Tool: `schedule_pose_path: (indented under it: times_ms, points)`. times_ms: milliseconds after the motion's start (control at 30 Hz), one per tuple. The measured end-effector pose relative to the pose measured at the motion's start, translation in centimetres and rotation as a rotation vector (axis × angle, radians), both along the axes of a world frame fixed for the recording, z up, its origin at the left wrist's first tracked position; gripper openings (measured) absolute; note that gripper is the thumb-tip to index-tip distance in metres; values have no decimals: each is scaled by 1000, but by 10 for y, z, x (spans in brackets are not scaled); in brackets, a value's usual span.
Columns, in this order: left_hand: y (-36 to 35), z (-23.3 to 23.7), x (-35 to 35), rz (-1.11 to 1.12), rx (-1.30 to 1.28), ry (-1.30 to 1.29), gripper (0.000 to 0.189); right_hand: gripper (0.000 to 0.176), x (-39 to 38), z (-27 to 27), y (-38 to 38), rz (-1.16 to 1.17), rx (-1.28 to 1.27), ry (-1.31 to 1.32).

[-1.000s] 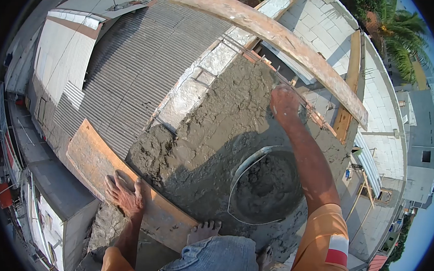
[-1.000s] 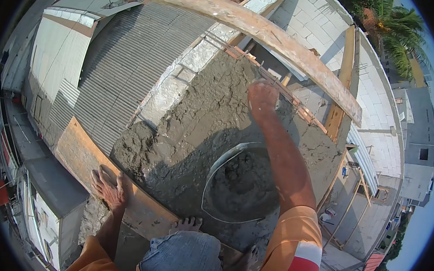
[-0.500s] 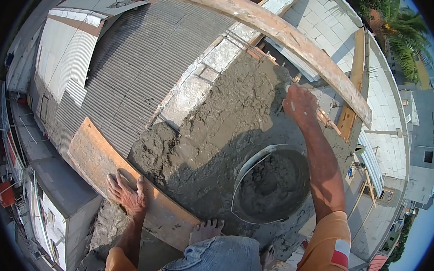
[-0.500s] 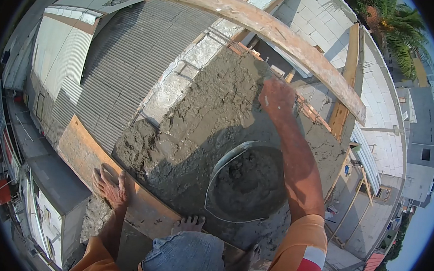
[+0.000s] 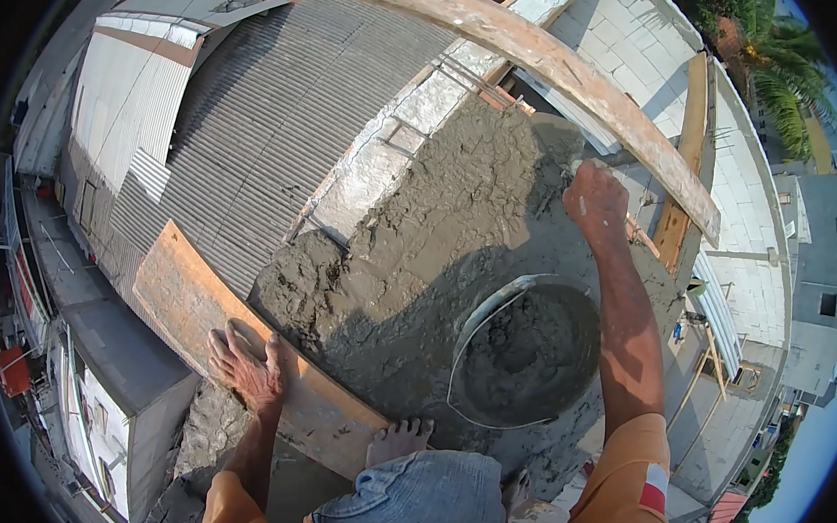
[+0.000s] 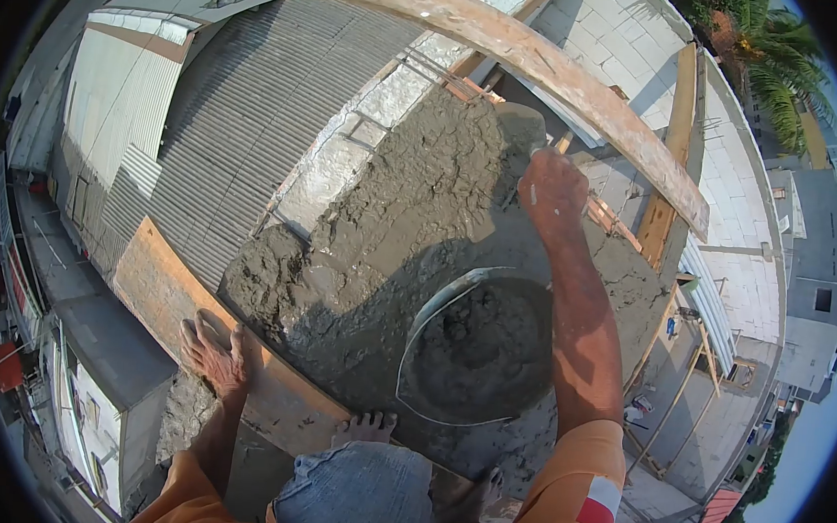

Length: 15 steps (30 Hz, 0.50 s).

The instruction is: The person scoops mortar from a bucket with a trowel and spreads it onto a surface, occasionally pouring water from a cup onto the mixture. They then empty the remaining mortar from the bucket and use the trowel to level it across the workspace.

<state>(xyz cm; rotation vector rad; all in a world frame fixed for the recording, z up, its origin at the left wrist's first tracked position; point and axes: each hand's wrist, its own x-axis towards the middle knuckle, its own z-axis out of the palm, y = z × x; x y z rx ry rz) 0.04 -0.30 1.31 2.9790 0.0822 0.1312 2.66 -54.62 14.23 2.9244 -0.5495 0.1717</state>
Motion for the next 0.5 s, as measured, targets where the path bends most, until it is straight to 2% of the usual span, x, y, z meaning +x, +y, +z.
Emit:
schedule_pose_path:
  times_ms: [67,133,167,233,367,433,500]
  points:
    - [0,-1,0,-4,-6,-7,86,11,-6,-9,-6,-33,-18,19]
    - [1,-3,0,-17,-15,-29,87,10,-9,-35,-13,153,-224,-98]
    - [1,-5,0,-21,-17,-27,87,10,-13,-33,-18,150,-226,-96]
    - [3,-6,0,-19,-7,-41,87,9,-12,-14,-12,-35,-42,-41]
    - [1,-4,0,-7,-30,5,89,11,-26,-15,-12,-29,-71,10]
    - [3,-7,1,-17,-29,-33,90,11,-29,-23,-15,119,-12,-33]
    - [4,-6,0,-20,-31,-35,90,11,-28,-20,-12,33,-5,-82]
